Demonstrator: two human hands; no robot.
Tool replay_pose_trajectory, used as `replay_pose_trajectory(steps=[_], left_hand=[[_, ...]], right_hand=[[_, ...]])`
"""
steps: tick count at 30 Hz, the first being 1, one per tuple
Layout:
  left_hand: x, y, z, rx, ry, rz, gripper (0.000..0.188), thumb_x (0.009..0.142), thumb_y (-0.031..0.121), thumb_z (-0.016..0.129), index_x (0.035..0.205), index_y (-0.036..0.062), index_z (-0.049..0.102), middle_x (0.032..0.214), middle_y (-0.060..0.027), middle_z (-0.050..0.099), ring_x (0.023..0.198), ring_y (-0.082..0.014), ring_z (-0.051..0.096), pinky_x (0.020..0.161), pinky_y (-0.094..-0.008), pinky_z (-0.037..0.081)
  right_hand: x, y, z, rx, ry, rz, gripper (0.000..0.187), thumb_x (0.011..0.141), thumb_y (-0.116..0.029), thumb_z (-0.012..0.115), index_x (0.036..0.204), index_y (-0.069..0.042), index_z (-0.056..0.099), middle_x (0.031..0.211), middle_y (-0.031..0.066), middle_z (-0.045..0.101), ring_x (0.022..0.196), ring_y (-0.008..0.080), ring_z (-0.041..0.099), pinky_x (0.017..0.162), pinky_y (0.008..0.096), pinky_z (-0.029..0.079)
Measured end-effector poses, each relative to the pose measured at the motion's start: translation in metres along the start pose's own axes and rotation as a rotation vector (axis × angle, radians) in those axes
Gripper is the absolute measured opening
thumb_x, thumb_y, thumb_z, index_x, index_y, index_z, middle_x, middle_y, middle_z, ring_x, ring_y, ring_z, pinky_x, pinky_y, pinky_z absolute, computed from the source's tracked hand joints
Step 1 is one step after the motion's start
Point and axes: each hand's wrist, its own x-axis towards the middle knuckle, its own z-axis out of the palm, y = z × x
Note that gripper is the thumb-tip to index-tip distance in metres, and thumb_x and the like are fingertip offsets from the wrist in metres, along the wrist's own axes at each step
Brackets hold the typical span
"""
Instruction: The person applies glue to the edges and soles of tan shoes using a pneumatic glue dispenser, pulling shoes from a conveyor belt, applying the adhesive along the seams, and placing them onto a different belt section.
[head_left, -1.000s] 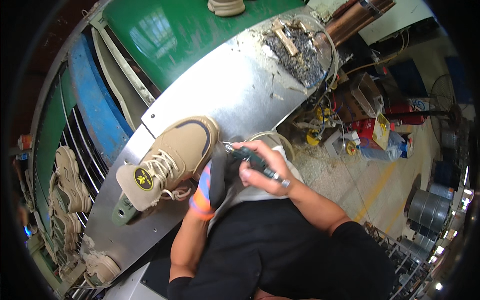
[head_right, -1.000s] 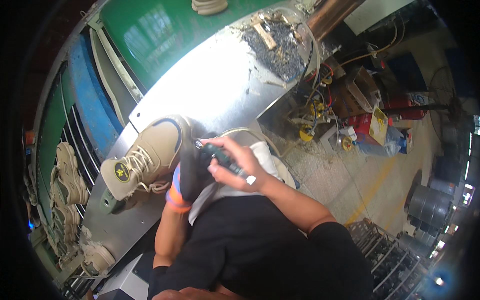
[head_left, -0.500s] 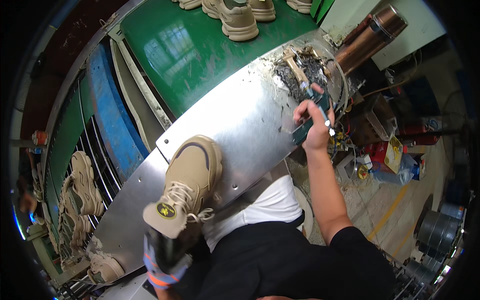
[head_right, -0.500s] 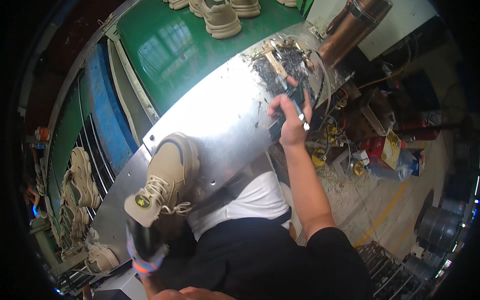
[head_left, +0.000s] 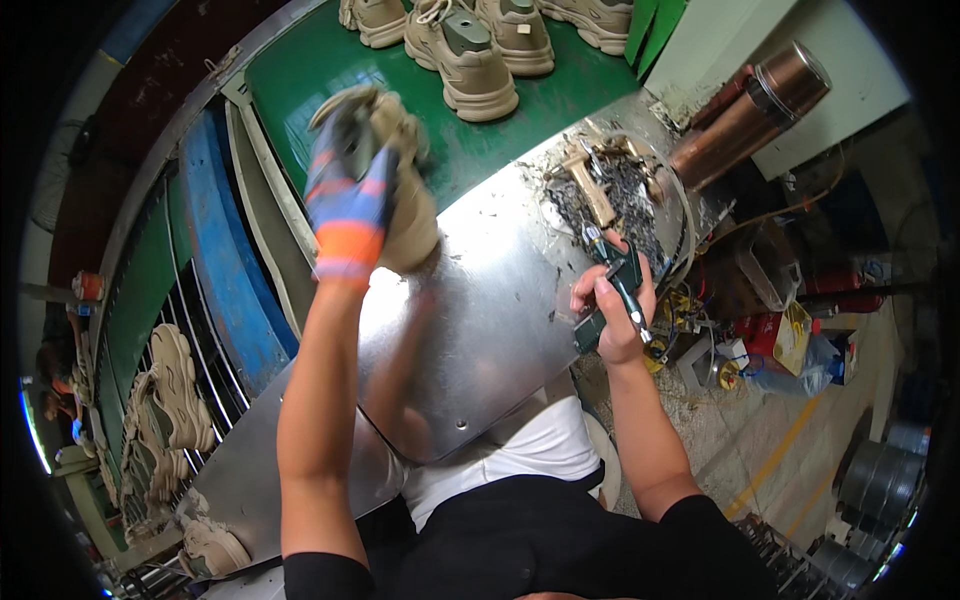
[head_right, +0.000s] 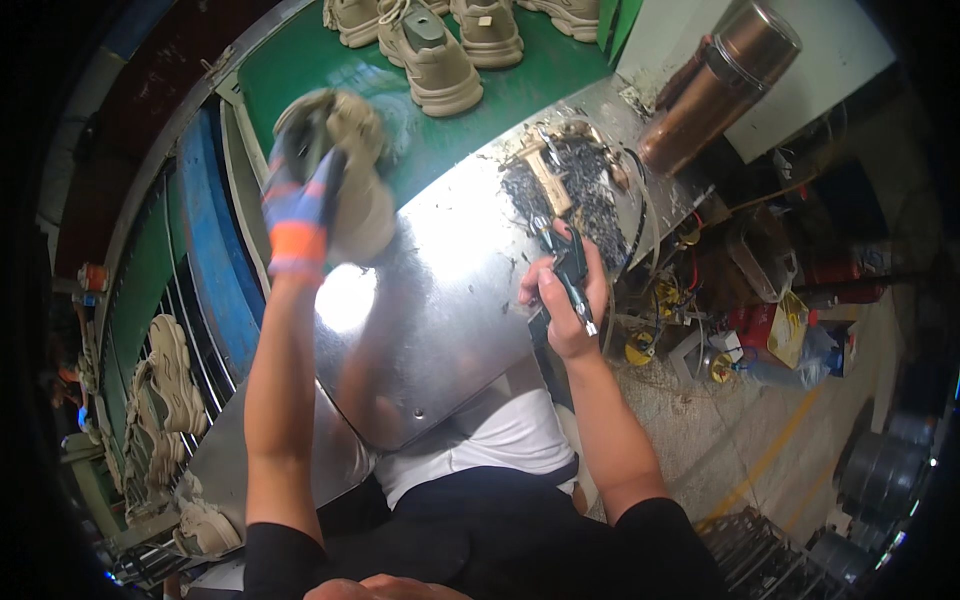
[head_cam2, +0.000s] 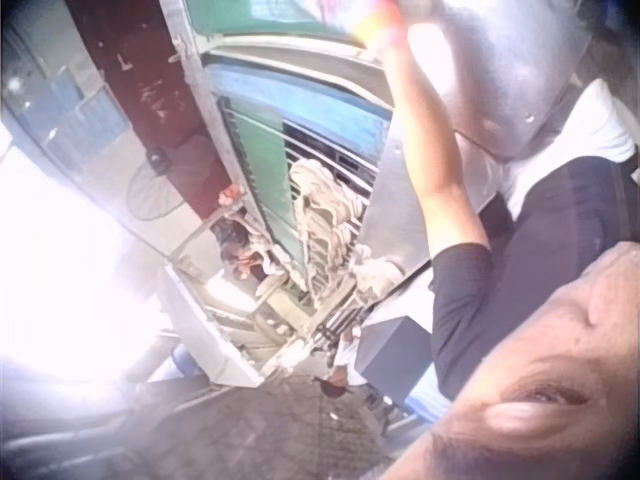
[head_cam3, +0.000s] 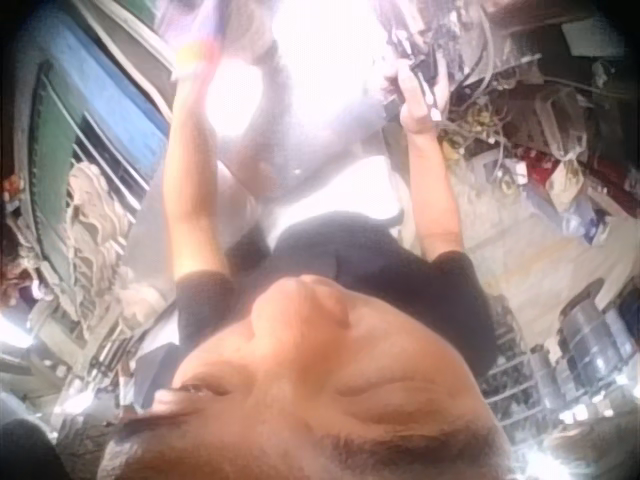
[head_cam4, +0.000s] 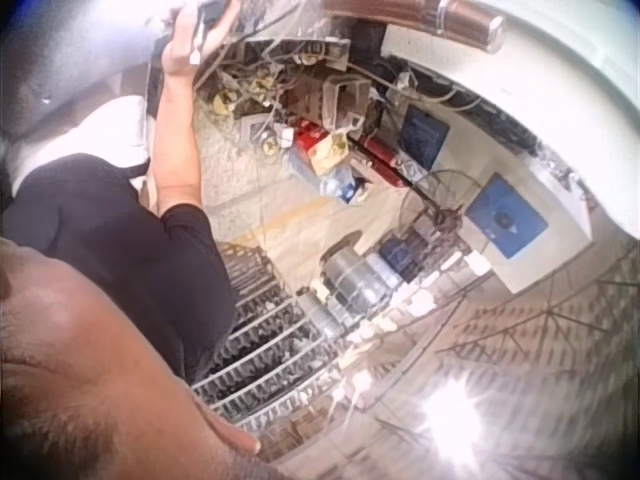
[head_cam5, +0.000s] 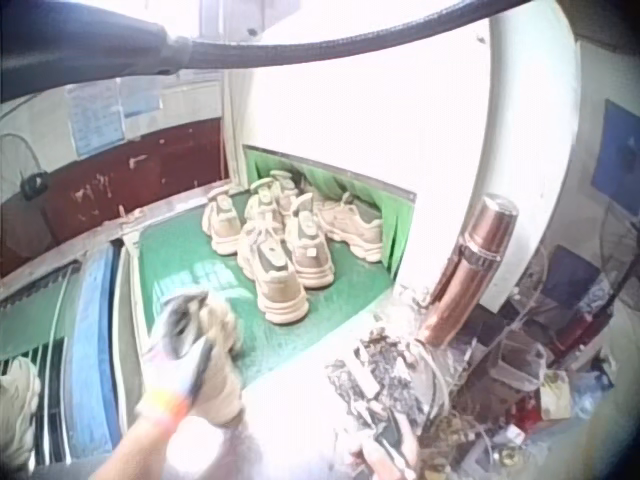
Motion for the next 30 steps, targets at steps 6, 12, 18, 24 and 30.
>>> replay_pose_trajectory(steps=[6, 12, 18, 24, 30], left_hand=[[0.09, -0.066, 0.093, 0.187, 0.193, 0.275, 0.067, 0.077, 0.026, 0.07, 0.136, 0.0072, 0.046, 0.138, -0.0209, 0.045, 0.131, -0.0367, 0.039, 0.112, -0.0424, 0.031], [0.115, -0.093, 0.054, 0.164, -0.128, 0.441, 0.081, 0.073, 0.042, 0.076, 0.139, 0.0091, 0.043, 0.141, -0.0197, 0.044, 0.135, -0.0394, 0.035, 0.112, -0.044, 0.03], [0.1, -0.109, -0.219, 0.783, -0.523, -0.071, 0.091, 0.076, 0.063, 0.068, 0.147, 0.0159, 0.036, 0.147, -0.0183, 0.039, 0.133, -0.0335, 0.042, 0.11, -0.0398, 0.036], [-0.018, -0.163, -0.6, 1.386, -0.307, -0.654, 0.103, 0.065, 0.053, 0.08, 0.142, 0.0003, 0.037, 0.137, -0.0255, 0.049, 0.126, -0.0369, 0.048, 0.105, -0.0397, 0.039], [-0.071, -0.18, -0.55, 1.046, 0.188, -0.442, 0.04, 0.084, 0.028, 0.07, 0.117, 0.006, 0.066, 0.113, -0.0139, 0.068, 0.103, -0.0294, 0.064, 0.088, -0.0367, 0.048]], right_hand=[[-0.002, 0.003, 0.012, -0.067, 0.037, -0.015, 0.059, 0.084, -0.011, 0.056, 0.136, 0.007, 0.035, 0.073, 0.0084, 0.057, 0.062, 0.0151, 0.055, 0.059, 0.0273, 0.047], [-0.002, 0.006, 0.011, -0.196, -0.002, -0.07, 0.065, 0.087, -0.016, 0.05, 0.142, 0.009, 0.026, 0.071, 0.0072, 0.052, 0.059, 0.0132, 0.047, 0.057, 0.0244, 0.041], [-0.004, 0.009, 0.01, -0.151, 0.037, -0.084, 0.062, 0.089, -0.014, 0.047, 0.143, 0.007, 0.024, 0.072, 0.0063, 0.051, 0.06, 0.0117, 0.048, 0.05, 0.0219, 0.038], [0.0, 0.013, 0.015, -0.113, 0.085, -0.028, 0.06, 0.09, -0.012, 0.051, 0.143, 0.004, 0.027, 0.074, 0.0059, 0.052, 0.058, 0.0104, 0.045, 0.051, 0.0225, 0.037], [0.002, 0.001, 0.017, -0.18, 0.081, -0.062, 0.055, 0.087, -0.013, 0.055, 0.136, 0.003, 0.035, 0.072, 0.0072, 0.056, 0.058, 0.0139, 0.051, 0.054, 0.024, 0.043]])
